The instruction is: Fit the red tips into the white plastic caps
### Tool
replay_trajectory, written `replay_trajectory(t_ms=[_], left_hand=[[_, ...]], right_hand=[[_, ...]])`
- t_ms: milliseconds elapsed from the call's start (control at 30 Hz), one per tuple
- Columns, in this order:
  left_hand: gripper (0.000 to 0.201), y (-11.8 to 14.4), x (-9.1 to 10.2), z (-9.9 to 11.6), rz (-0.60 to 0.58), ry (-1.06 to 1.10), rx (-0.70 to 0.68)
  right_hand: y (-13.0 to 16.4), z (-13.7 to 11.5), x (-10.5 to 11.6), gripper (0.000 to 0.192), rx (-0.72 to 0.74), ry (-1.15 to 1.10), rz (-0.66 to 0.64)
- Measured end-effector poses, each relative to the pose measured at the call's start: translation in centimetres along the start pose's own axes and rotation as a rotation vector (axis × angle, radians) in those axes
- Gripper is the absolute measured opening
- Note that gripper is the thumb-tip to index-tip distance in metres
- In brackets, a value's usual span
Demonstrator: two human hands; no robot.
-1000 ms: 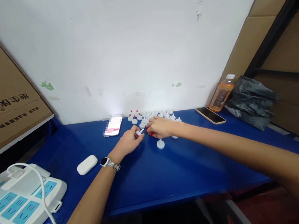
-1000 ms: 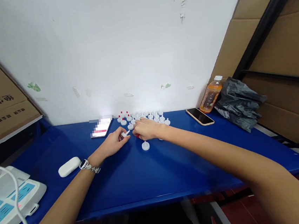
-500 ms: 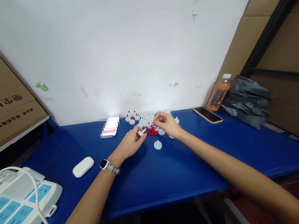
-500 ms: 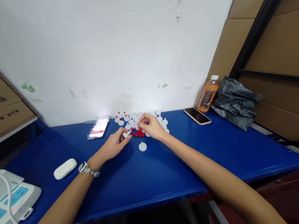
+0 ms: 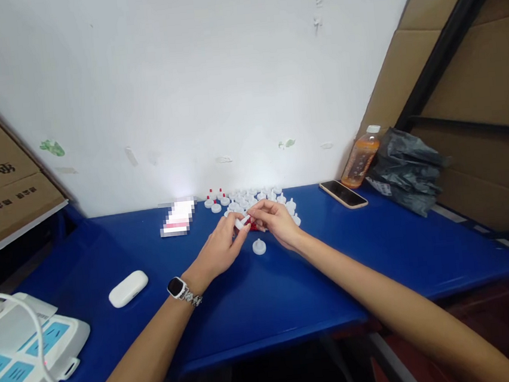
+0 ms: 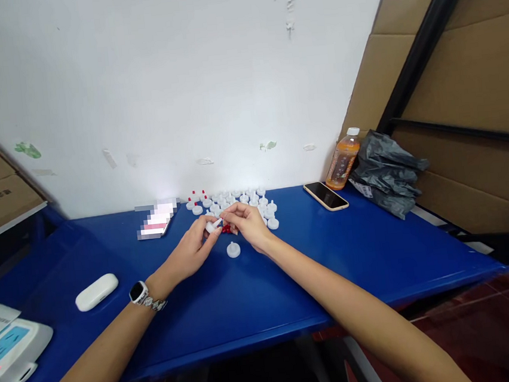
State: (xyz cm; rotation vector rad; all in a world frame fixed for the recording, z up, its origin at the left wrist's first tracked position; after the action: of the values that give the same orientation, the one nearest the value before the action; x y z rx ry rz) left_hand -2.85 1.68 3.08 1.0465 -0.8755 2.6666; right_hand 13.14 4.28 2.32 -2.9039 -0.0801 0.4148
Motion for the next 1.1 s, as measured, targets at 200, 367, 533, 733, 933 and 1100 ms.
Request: replay_trajectory(t_ms=[200, 367, 533, 733, 933, 1100], left_hand=[[0.033, 0.0, 0.1, 0.2, 0.002, -0.016, -0.005], [0.035, 0.2, 0.4, 0.2, 0.002, -0.051, -0.004], [0.035, 0.3, 0.5, 0.3, 0.02, -0.057, -0.037], [0.029, 0.3, 0.4, 0.8, 0.038, 0.038, -0.054], [0.033, 0.3, 0.5, 0.8, 0.014, 0.021, -0.064], [0.039, 0.3, 0.6, 0.1, -0.011, -0.104, -0.042]], right_hand=[[0.1, -0.2, -0.1, 0.027, -0.055, -0.061, 0.003], [0.4, -0.3, -0.2, 0.026, -0.091, -0.101, -0.022], [0.7, 0.0, -0.4, 0.028, -0.063, -0.038, -0.034], [0.8, -0.2, -0.7, 0.027, 0.027, -0.001, -0.043], [0.9, -0.7, -0.6, 0.03, 0.032, 0.081, -0.077], [0.5, -0.9, -0.2, 0.035, 0.051, 0.194, -0.109]])
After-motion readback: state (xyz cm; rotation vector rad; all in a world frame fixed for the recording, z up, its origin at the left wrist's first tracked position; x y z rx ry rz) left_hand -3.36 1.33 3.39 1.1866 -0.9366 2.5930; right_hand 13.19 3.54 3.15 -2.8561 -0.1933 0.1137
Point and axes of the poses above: each hand's wrist, its own y-axis away from the middle knuckle, its own x-axis out of the back of the hand, z = x × y, the point moved 3 cm from there along -y, towards the middle knuckle, and after that the axes turned 8 degrees about z, right-handed, at the moved point
